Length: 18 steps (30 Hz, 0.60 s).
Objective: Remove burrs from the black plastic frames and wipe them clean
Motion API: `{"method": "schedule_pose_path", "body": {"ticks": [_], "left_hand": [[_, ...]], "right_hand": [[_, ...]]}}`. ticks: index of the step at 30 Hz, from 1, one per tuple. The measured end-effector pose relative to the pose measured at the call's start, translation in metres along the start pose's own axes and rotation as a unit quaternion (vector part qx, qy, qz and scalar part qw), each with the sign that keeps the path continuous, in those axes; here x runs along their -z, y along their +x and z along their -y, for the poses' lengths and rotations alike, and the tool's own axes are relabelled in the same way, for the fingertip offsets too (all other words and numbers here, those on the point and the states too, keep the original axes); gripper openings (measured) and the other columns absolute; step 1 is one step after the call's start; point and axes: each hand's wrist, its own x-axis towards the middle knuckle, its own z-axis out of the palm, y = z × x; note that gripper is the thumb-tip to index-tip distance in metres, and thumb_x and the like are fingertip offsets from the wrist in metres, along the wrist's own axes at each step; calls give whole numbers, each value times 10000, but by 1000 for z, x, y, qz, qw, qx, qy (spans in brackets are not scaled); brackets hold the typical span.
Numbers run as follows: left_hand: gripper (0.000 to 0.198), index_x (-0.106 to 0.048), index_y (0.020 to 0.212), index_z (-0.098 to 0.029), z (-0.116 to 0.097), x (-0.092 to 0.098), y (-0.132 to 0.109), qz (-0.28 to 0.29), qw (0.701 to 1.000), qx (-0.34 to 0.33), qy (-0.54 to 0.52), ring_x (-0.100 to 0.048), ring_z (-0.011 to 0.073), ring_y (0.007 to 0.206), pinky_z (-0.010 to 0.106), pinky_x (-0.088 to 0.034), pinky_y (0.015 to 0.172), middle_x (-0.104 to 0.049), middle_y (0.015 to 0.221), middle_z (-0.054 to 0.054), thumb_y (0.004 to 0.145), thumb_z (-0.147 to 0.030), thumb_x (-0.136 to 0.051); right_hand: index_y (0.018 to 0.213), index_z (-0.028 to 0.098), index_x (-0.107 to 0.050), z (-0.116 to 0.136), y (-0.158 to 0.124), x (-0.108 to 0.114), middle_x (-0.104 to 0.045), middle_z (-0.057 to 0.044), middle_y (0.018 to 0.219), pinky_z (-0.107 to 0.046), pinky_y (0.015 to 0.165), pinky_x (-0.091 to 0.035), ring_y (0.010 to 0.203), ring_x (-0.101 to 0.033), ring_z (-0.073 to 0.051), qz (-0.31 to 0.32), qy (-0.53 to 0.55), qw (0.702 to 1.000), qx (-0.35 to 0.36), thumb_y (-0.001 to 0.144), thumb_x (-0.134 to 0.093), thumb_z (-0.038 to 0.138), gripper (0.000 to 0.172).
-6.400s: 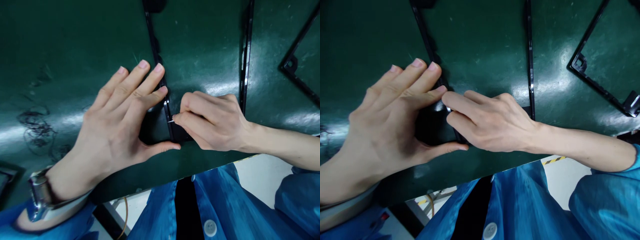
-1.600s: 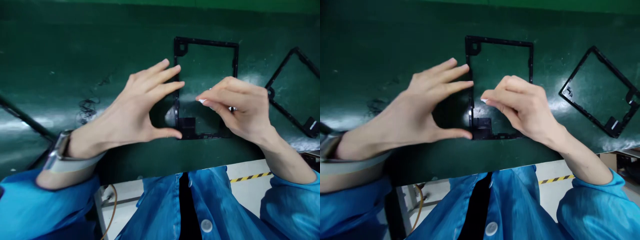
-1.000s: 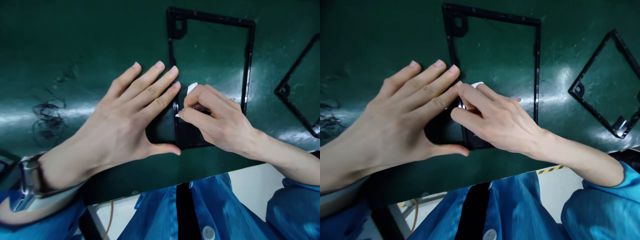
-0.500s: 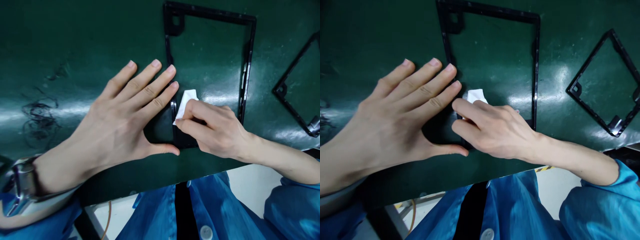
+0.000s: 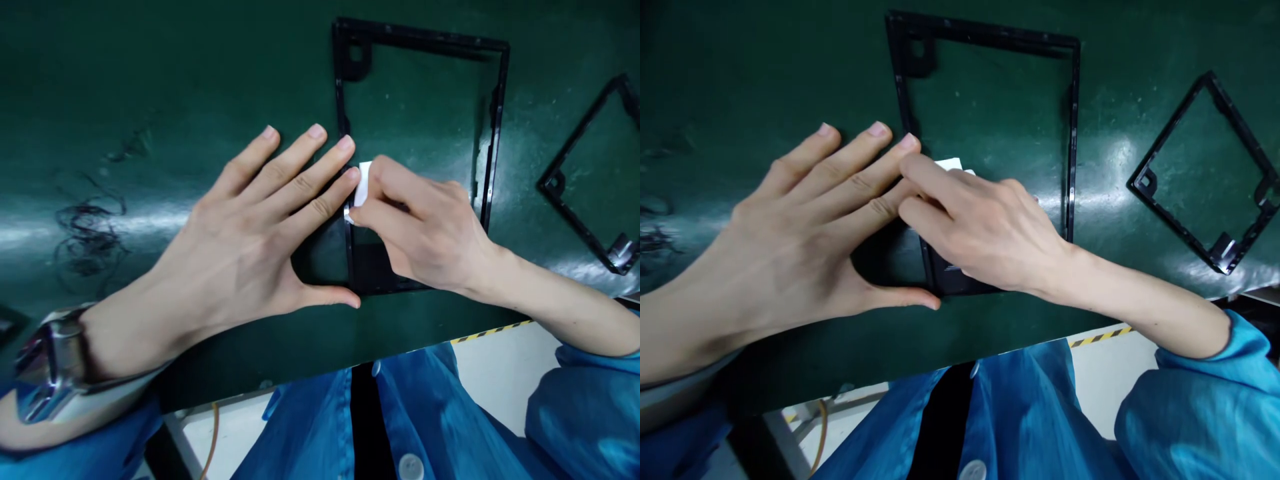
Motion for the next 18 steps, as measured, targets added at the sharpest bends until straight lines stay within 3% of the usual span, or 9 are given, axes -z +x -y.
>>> {"method": "schedule_pose_path", "body": {"ticks": [5, 12, 18], "left_hand": [[1158, -67, 1888, -300, -2, 0, 2, 10, 1000, 0, -5, -252, 380, 1834, 655, -227, 1540, -251, 1965, 78, 1033, -990, -435], [1171, -131, 1885, -260, -5, -1, -1, -3, 1000, 10, -3, -272, 370, 1834, 622, -211, 1546, -309, 1948, 100, 1027, -979, -477], [1096, -252, 1859, -285, -2, 2, 2, -34, 999, 5, 2, -366, 328, 1807, 566, -287, 1522, -441, 1892, 71, 1034, -971, -476]], "right_hand": [[912, 167, -716, 1, -7, 0, -616, 4, 866, -302, 549, -263, 701, -521, -77, -20, -15, 998, 64, 1169, -378, 60, 438], [1036, 158, -752, -13, 5, -5, -631, 1, 896, -276, 589, -322, 732, -550, -76, -53, -58, 996, 44, 1187, -377, 87, 411], [866, 157, -720, 5, -16, -7, -628, -2, 827, -312, 544, -351, 688, -524, -106, -57, 33, 993, 95, 1185, -473, 107, 405]]}}
